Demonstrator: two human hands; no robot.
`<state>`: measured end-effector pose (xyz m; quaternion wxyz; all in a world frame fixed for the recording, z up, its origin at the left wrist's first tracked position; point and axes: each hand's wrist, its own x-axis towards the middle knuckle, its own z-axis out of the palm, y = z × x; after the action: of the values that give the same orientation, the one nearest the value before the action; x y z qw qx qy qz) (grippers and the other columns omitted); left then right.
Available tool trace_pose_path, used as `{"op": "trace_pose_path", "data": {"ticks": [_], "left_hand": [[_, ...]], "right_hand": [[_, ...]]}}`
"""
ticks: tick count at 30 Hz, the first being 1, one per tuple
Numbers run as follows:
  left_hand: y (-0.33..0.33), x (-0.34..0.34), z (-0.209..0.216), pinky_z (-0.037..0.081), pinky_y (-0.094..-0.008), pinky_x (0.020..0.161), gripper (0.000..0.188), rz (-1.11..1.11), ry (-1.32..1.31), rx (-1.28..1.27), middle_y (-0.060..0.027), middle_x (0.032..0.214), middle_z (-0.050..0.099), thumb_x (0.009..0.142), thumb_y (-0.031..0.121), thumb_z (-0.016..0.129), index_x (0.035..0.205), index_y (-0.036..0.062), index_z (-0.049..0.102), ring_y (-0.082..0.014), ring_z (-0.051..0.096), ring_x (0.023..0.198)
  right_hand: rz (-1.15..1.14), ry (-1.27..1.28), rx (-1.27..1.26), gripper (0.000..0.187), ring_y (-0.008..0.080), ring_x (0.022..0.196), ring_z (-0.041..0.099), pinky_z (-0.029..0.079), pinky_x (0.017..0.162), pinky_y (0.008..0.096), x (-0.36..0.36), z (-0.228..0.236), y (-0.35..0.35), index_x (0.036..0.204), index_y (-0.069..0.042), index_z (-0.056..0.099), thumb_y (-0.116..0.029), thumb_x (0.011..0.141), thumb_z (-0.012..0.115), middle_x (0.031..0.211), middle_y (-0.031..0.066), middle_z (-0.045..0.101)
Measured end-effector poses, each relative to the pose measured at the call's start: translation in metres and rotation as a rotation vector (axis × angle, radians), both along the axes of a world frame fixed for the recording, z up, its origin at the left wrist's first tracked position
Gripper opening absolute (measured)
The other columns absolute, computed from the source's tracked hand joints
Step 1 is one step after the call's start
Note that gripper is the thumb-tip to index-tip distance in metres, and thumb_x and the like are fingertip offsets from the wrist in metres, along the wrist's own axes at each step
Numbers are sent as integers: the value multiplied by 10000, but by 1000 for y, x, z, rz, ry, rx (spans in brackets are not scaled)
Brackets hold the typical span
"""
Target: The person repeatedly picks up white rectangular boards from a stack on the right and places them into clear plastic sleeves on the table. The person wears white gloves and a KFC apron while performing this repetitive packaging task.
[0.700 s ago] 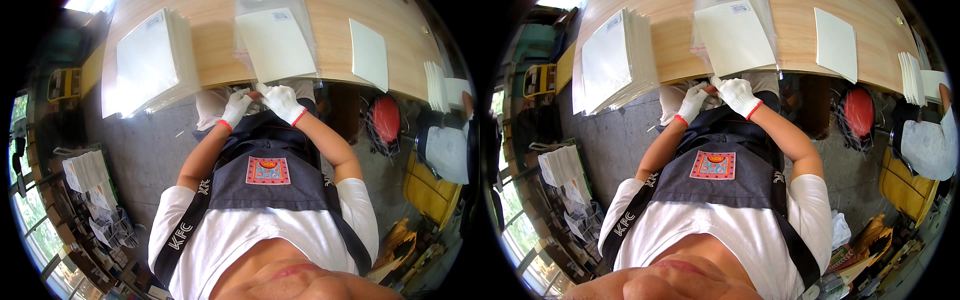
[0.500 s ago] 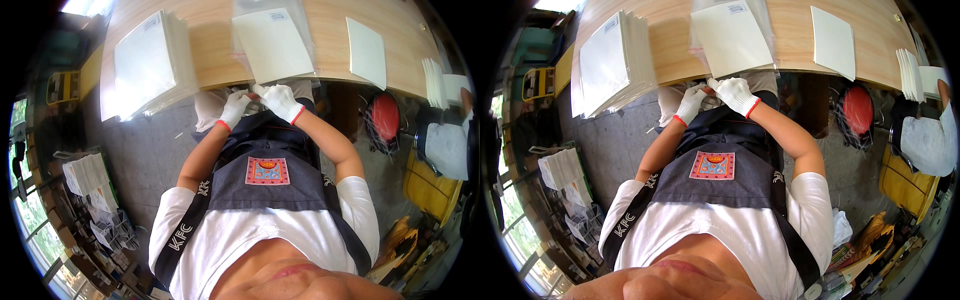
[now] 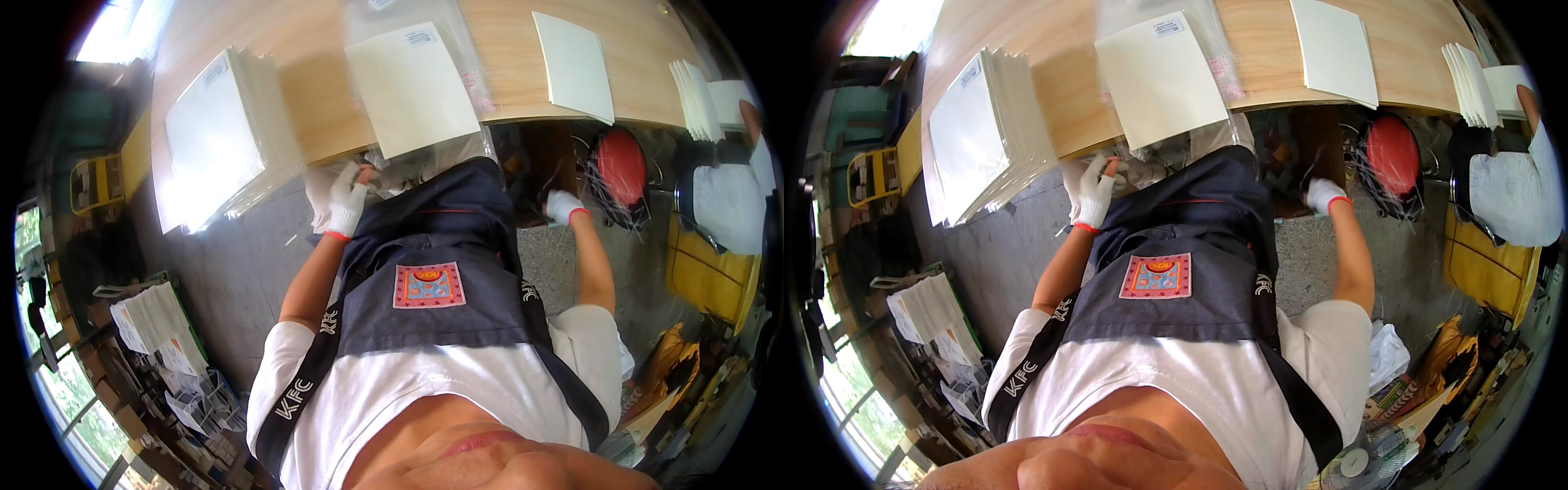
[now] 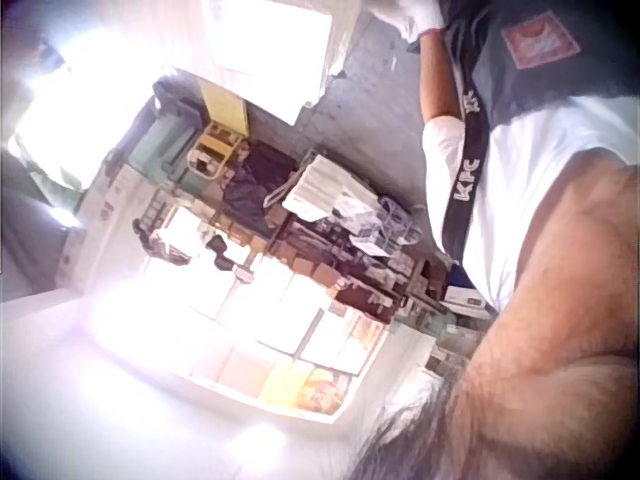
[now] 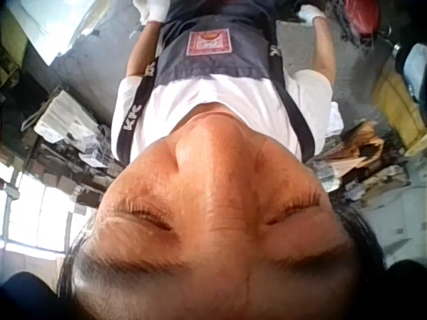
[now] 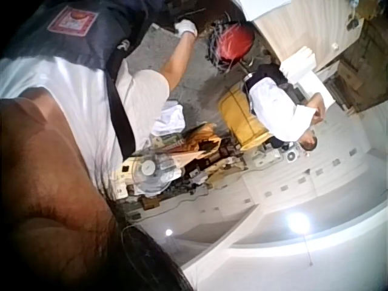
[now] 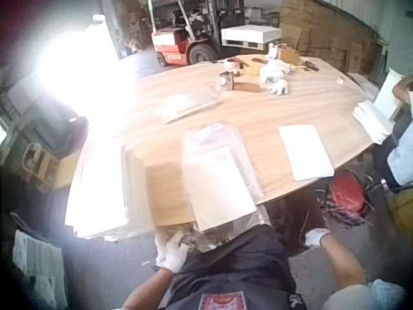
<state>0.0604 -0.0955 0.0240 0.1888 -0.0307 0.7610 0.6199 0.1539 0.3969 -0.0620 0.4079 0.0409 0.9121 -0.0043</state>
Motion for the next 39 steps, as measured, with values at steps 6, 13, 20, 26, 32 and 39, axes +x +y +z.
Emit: {"op": "trace_pose_path", "data": {"ticks": [6, 13, 20, 26, 32, 39], "left_hand": [[13, -14, 19, 476, -376, 767, 365, -323, 1227, -728, -74, 1114, 570, 623, 10, 672, 980, 69, 625, -303, 536, 988], [22, -28, 8, 475, -351, 673, 106, -276, 1227, -477, -50, 832, 616, 685, 64, 680, 754, 59, 600, -249, 570, 769], [31, -4, -43, 470, -235, 651, 189, 553, 21, 741, 7, 827, 558, 855, 123, 597, 1024, 91, 521, -109, 549, 736], [23, -13, -17, 505, -265, 633, 195, 533, -403, 704, -13, 864, 545, 848, 136, 600, 1003, 67, 505, -112, 559, 745], [5, -3, 91, 407, -214, 597, 319, 199, 317, 75, 0, 736, 505, 846, 139, 603, 1112, 7, 487, -69, 483, 668], [-105, 27, 171, 412, -277, 873, 285, 641, 789, -116, -116, 1042, 568, 893, 74, 431, 1140, -51, 497, -164, 540, 976]], "right_hand": [[99, 1022, -289, 291, 259, 912, 590, 470, 777, 387, -79, 95, -120, 998, -135, 611, -228, 730, 675, 958, 35, 613], [461, 1369, -762, 149, 229, 777, 584, 467, 652, 354, -122, 78, -160, 791, -132, 617, -151, 677, 711, 836, 15, 589], [-1072, 729, -1140, 251, 69, 513, 467, 411, 483, 248, -113, 58, -208, 719, -85, 512, -242, 787, 695, 619, -32, 478], [-1229, 425, -1147, 316, 102, 522, 543, 462, 476, 235, -107, 58, -182, 978, -66, 580, -366, 878, 567, 695, 29, 597], [-1056, 339, -1579, 346, 77, 554, 549, 438, 471, 222, -106, 52, -210, 1172, -30, 521, -246, 905, 557, 724, 6, 597], [-521, 13, -1822, 234, 52, 551, 500, 381, 481, 196, -149, 182, -348, 1071, -24, 519, -202, 918, 521, 663, -20, 508]]}}
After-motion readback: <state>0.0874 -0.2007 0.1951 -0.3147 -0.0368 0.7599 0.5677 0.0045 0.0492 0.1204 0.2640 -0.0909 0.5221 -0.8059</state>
